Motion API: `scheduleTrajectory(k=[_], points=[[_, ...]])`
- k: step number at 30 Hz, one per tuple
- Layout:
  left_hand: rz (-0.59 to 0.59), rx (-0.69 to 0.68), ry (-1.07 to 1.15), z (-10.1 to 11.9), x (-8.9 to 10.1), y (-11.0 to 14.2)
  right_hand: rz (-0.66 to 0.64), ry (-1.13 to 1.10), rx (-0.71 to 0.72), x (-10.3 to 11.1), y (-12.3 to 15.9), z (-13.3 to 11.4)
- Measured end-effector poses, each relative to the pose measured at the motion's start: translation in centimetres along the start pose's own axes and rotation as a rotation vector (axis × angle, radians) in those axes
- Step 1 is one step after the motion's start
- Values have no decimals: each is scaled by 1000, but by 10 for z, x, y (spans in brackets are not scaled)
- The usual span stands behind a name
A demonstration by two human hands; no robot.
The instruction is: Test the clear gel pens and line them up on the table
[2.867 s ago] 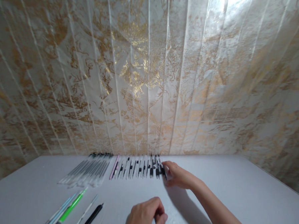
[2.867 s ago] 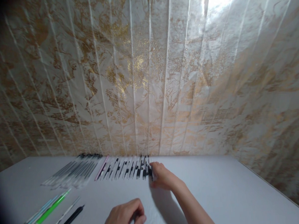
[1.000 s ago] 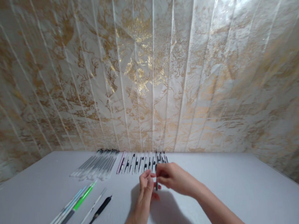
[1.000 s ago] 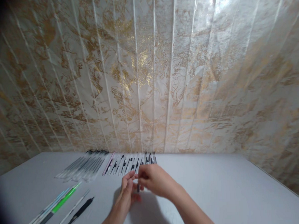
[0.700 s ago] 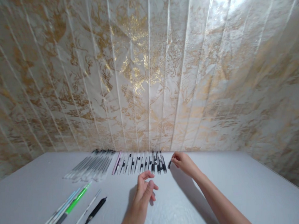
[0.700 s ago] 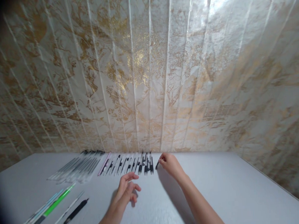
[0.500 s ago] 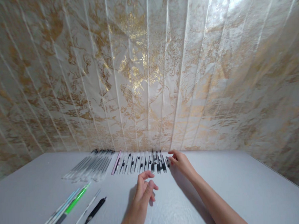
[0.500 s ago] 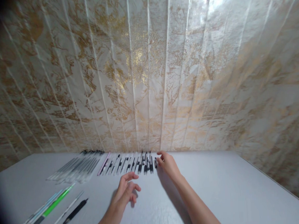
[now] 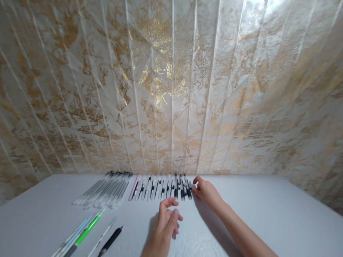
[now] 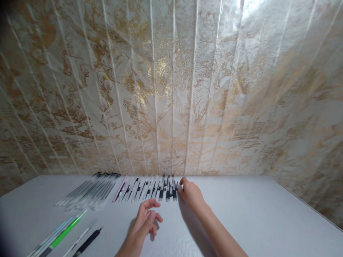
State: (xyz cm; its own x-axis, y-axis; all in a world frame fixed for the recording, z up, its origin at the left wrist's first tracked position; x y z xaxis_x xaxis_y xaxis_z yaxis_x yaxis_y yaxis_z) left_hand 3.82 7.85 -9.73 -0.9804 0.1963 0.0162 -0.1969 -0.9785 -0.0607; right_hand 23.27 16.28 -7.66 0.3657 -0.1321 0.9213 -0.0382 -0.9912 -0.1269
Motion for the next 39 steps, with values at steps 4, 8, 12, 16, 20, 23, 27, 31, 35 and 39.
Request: scheduleTrajectory(k=[4, 8, 12, 16, 20, 23, 27, 31, 35, 39], points=[[33, -14, 13, -1, -1, 0, 23, 50, -10, -2, -2, 3], [20, -8, 9, -1, -1, 0, 34, 63, -1, -4, -3, 2], [12, -16, 9, -1, -1, 0, 60, 46, 1, -6, -3, 2], [18, -15, 0, -1, 0, 0, 62, -9, 4, -7, -4, 5], [-10, -12, -6, -1, 0, 0, 28, -102, 75, -6, -2, 4], [-28, -2, 7, 0, -1, 0, 12, -236, 120, -7, -2, 3], [15, -5, 20, 0, -1, 0, 11, -337, 119, -10, -4, 5], [-4, -14, 4, 0, -1, 0, -21, -378, 141, -11, -5, 8], [-17, -25, -10, 0, 1, 0, -74, -436, 160, -12, -6, 12], [-11, -25, -9, 1, 1, 0, -158, -492, 215, -9, -5, 14]])
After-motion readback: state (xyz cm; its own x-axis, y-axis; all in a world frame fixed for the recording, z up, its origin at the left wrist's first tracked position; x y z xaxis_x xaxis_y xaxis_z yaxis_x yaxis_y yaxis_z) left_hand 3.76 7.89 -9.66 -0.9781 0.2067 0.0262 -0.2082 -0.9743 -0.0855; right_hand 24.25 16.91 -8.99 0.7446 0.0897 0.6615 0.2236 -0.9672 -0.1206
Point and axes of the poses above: each hand's wrist, its own y-axis away from the middle knuckle, its own x-axis out of the back of the hand, z = x × y, the point moved 3 cm from there along -y, towards the middle knuckle, and after that the axes turned 3 degrees about z, right-handed, at the moved point
